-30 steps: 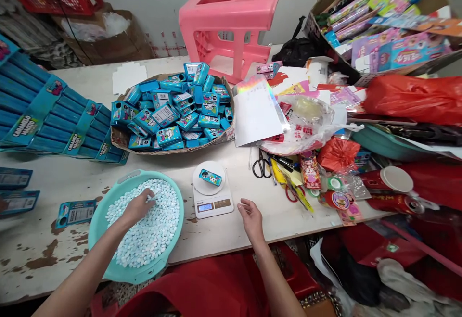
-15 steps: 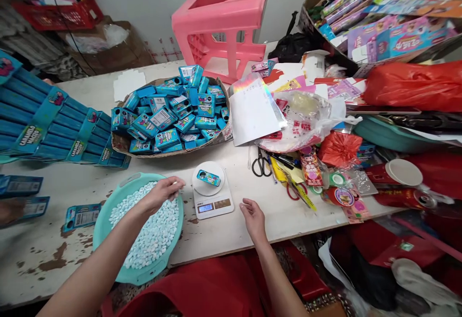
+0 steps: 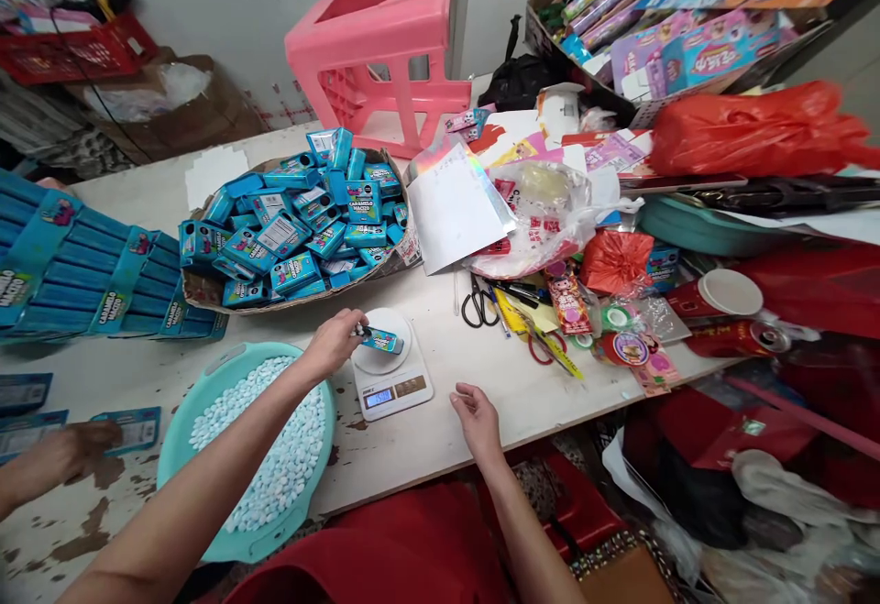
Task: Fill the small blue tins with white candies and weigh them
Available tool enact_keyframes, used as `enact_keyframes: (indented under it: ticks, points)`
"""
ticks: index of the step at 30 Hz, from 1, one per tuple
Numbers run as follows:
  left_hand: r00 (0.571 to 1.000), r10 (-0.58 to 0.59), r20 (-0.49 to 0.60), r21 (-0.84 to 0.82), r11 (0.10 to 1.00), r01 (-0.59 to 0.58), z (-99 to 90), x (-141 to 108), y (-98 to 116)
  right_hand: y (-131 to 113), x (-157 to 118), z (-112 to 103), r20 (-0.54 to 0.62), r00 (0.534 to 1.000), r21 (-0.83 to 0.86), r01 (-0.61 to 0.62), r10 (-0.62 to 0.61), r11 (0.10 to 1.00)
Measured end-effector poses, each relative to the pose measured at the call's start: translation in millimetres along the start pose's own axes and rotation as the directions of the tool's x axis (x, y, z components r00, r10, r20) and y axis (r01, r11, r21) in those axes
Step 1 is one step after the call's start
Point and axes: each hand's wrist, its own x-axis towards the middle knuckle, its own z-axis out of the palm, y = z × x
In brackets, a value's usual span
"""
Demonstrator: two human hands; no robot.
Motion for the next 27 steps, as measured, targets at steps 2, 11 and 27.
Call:
enact_keyframes:
  ticks: [2, 11, 27]
  points:
    - [1.000, 0.008, -0.003, -0.007, 1.000, -0.008, 1.0, 3, 0, -3, 2, 0, 0.000, 1.000, -0.003, 0.006, -0.006, 1.000]
    - [0.987, -0.146, -0.065, -0.347, 0.931, 0.115, -15.9, -28, -19, -64, 32, 18, 0.022, 0.983, -0.044, 0.185, -0.184, 0.982]
    - [0.981, 0.127, -0.149, -0.180, 0.972, -0.153, 28.8, -6, 10, -259, 196, 213, 0.519, 0.745, -0.697, 0.652, -0.418, 0.297]
